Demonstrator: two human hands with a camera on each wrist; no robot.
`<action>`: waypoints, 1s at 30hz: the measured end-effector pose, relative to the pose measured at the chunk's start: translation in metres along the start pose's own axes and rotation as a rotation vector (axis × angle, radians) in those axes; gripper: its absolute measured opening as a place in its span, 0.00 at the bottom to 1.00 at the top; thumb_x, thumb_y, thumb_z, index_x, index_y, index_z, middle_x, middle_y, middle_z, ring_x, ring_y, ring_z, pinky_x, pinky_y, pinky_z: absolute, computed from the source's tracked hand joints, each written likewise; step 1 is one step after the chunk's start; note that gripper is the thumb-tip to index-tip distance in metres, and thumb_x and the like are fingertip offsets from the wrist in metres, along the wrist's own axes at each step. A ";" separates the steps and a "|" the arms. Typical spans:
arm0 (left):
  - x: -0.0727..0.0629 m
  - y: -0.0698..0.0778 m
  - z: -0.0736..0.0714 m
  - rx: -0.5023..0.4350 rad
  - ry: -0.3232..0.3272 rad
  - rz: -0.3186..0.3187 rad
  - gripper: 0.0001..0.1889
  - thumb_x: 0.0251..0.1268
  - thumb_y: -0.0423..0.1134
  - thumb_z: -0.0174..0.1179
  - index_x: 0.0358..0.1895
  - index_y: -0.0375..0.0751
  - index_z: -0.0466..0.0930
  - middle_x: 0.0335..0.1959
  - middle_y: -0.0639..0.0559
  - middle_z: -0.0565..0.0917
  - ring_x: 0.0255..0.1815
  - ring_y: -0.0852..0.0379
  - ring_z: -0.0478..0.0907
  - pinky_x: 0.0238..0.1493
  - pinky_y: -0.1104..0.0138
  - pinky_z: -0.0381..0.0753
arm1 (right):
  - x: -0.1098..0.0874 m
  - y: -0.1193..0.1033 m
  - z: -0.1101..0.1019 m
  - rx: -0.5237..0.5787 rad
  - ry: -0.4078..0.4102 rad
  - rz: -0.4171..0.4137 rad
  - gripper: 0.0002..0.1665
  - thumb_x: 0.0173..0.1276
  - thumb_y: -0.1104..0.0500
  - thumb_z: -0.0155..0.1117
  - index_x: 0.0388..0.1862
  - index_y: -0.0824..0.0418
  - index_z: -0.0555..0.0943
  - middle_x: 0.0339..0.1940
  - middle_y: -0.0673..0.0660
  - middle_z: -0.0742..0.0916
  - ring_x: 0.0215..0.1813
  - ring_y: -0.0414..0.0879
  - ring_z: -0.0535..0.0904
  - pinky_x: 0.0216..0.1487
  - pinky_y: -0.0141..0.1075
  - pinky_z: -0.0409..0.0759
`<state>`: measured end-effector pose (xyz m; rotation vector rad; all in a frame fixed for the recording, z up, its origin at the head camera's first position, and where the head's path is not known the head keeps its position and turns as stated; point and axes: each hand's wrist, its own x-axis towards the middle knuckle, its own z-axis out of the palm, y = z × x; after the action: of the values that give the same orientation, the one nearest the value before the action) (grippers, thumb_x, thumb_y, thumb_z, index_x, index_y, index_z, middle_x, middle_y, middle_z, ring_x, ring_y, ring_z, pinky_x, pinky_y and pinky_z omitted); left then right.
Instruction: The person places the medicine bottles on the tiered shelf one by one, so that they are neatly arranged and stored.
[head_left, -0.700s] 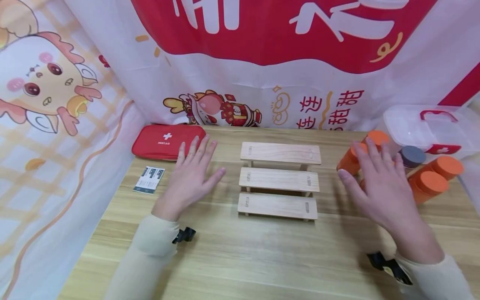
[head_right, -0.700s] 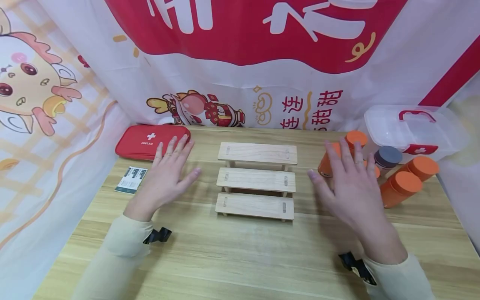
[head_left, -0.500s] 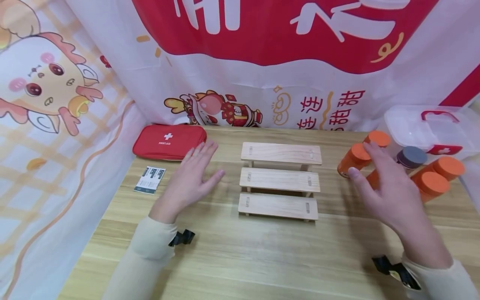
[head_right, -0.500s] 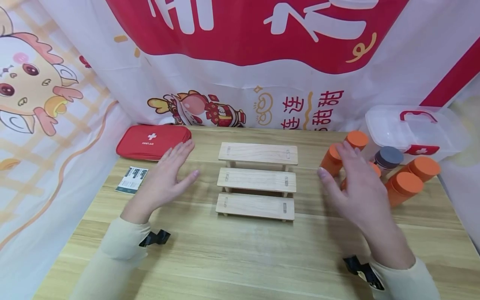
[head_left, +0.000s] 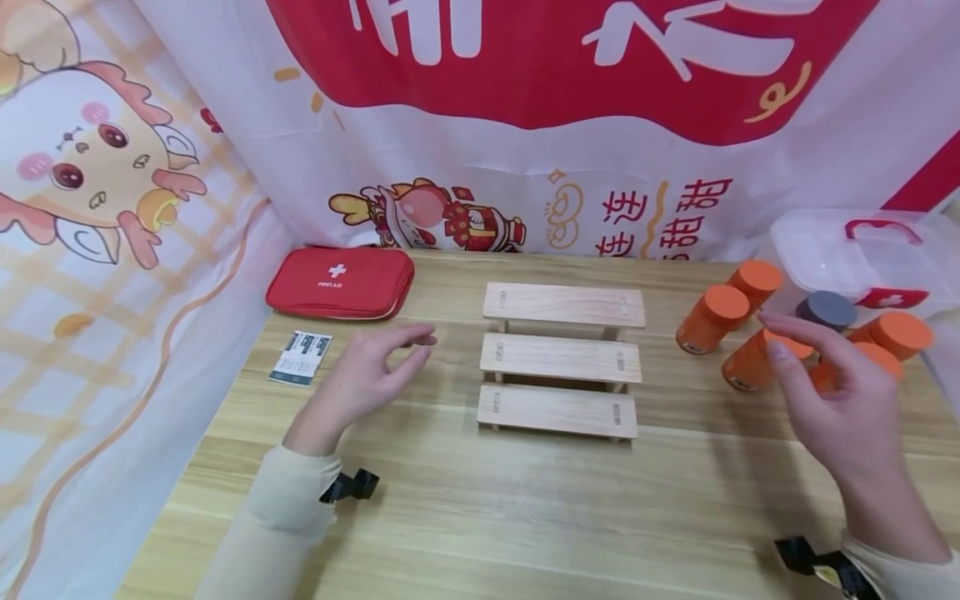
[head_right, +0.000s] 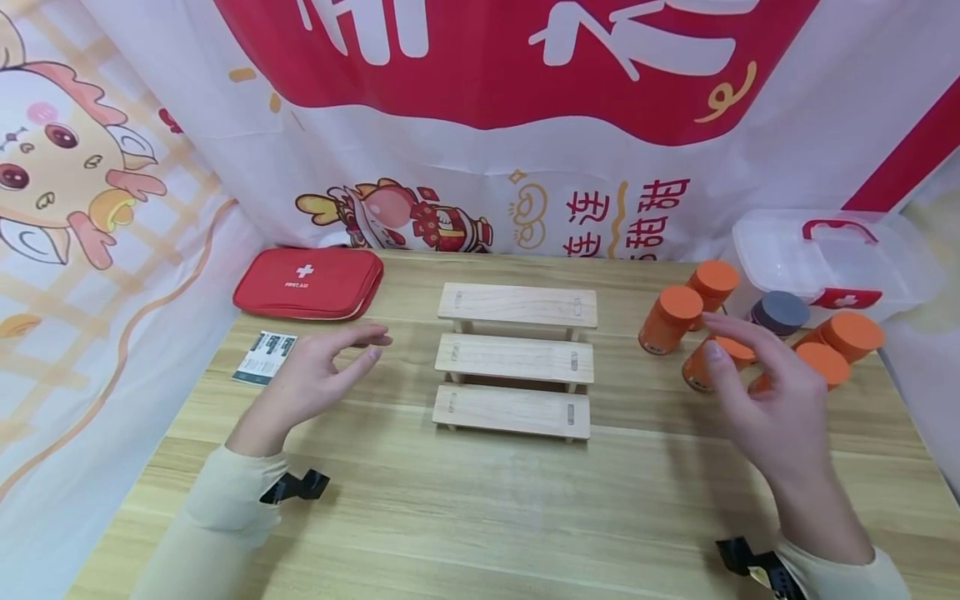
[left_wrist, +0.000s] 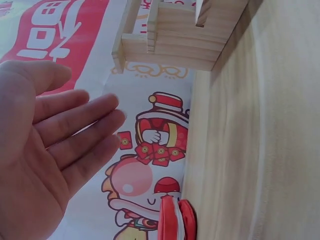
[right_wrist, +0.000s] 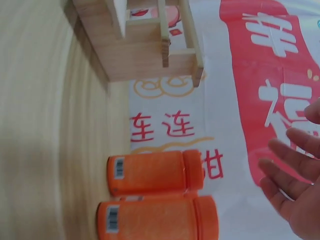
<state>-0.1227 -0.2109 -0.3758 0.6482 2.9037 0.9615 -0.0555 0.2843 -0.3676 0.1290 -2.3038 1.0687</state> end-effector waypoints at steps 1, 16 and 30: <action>-0.001 0.000 0.000 -0.008 -0.011 -0.003 0.21 0.81 0.45 0.63 0.70 0.44 0.83 0.63 0.49 0.90 0.67 0.47 0.86 0.70 0.46 0.85 | -0.001 0.001 -0.001 0.018 0.004 0.005 0.18 0.77 0.67 0.67 0.62 0.64 0.88 0.56 0.21 0.85 0.50 0.23 0.78 0.43 0.16 0.73; -0.014 -0.013 0.014 -0.151 -0.159 -0.030 0.19 0.79 0.41 0.65 0.68 0.43 0.85 0.66 0.49 0.88 0.68 0.46 0.84 0.71 0.44 0.84 | -0.025 0.023 -0.016 0.032 0.040 0.080 0.19 0.75 0.74 0.65 0.63 0.69 0.86 0.58 0.27 0.87 0.60 0.26 0.81 0.62 0.12 0.75; -0.021 -0.015 0.034 -0.276 -0.274 -0.105 0.24 0.78 0.42 0.67 0.73 0.44 0.80 0.69 0.53 0.86 0.70 0.48 0.83 0.75 0.45 0.80 | -0.043 0.033 -0.018 0.019 0.054 0.206 0.21 0.74 0.74 0.68 0.64 0.66 0.86 0.56 0.30 0.88 0.55 0.26 0.83 0.59 0.12 0.76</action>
<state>-0.1042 -0.2109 -0.4148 0.5533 2.4824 1.1313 -0.0223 0.3127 -0.4043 -0.1306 -2.2960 1.1806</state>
